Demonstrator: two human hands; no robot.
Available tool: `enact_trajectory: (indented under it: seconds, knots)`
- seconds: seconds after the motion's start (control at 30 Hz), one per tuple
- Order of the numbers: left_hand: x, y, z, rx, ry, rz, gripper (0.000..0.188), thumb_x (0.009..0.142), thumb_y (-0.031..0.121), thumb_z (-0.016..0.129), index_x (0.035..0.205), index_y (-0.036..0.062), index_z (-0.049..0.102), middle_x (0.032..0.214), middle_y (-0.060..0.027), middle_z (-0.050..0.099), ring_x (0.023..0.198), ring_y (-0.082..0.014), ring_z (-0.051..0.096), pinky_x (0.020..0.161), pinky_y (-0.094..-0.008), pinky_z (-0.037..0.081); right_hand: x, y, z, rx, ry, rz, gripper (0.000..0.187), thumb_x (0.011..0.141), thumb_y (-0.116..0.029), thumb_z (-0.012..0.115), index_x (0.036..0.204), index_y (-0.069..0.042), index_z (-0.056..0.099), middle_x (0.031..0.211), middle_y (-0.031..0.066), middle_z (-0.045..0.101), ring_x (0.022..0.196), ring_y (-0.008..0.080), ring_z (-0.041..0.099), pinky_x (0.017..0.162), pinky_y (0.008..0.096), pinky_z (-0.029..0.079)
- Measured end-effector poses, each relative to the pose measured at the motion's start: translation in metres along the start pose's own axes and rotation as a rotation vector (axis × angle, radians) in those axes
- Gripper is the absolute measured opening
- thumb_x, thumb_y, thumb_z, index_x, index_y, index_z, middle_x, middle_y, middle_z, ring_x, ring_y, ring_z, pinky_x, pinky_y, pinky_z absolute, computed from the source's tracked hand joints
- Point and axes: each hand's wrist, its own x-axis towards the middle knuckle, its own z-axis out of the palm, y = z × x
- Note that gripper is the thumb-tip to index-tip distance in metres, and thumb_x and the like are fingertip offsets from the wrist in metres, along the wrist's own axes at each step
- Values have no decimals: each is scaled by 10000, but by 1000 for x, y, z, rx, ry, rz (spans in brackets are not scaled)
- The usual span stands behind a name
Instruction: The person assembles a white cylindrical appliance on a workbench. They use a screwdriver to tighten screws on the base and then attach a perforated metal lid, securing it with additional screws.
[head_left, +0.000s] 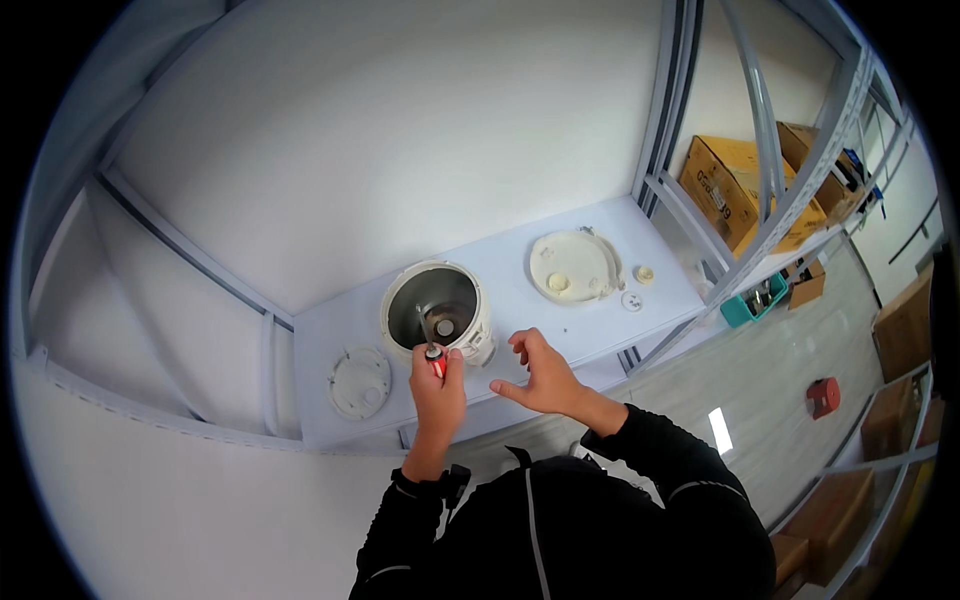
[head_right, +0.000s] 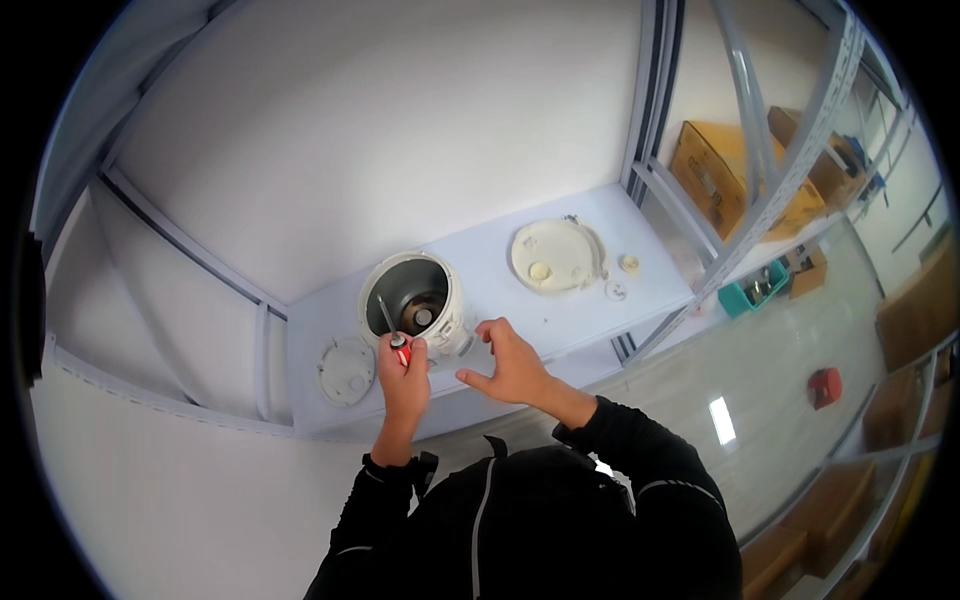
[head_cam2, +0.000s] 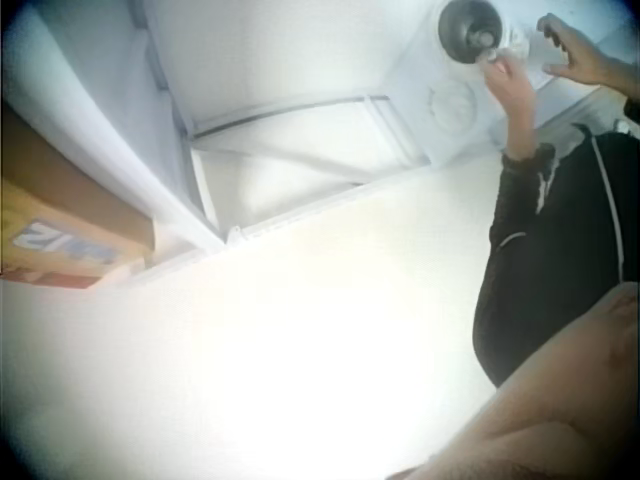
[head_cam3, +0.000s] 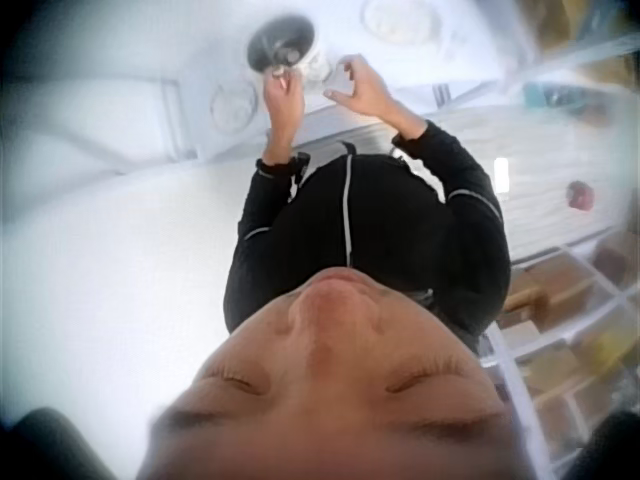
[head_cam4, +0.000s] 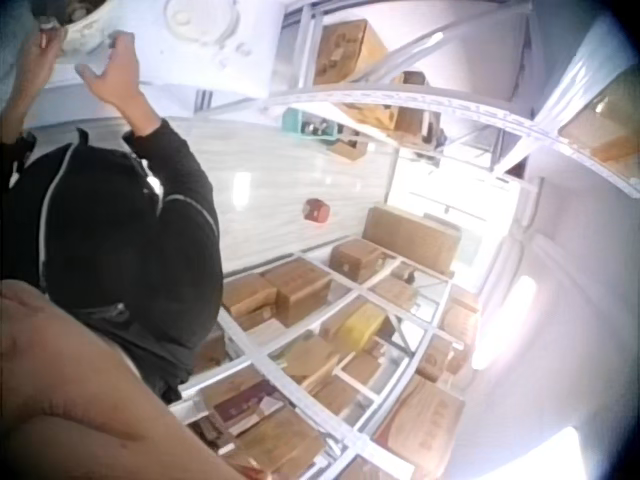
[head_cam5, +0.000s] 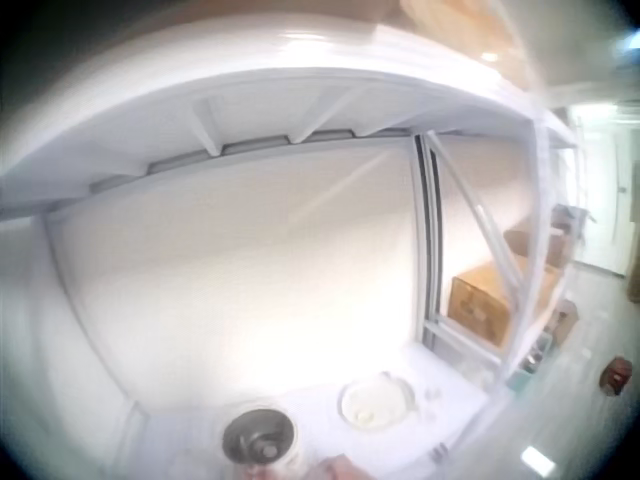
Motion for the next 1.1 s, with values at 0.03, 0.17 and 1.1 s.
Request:
enact_trajectory:
  seconds: [0.03,0.17,1.1]
  knots:
    - [4,9,-7,230,37,-10,254,989,217,718,1086,30,576,1065,-140,678,1005,-268,700,867,-375,551,1,3,7,-20,58,-51,748,789,-360,907,1312,-30,485,1150,172,583,905,323,633,789,416,546]
    - [22,2,-24,664,49,344,340,880,210,803,1095,36,605,1162,-161,686,1100,-371,665,904,-458,549,9,13,32,-124,227,-218,791,767,-288,917,1365,-22,475,1283,204,546,1067,373,620,880,433,551]
    - [34,-25,-35,745,-174,378,408,837,373,834,1064,102,631,964,-146,716,913,-384,714,731,-514,560,18,21,92,-132,363,-121,756,786,-231,896,1386,-17,489,1303,216,596,1184,425,616,977,453,536]
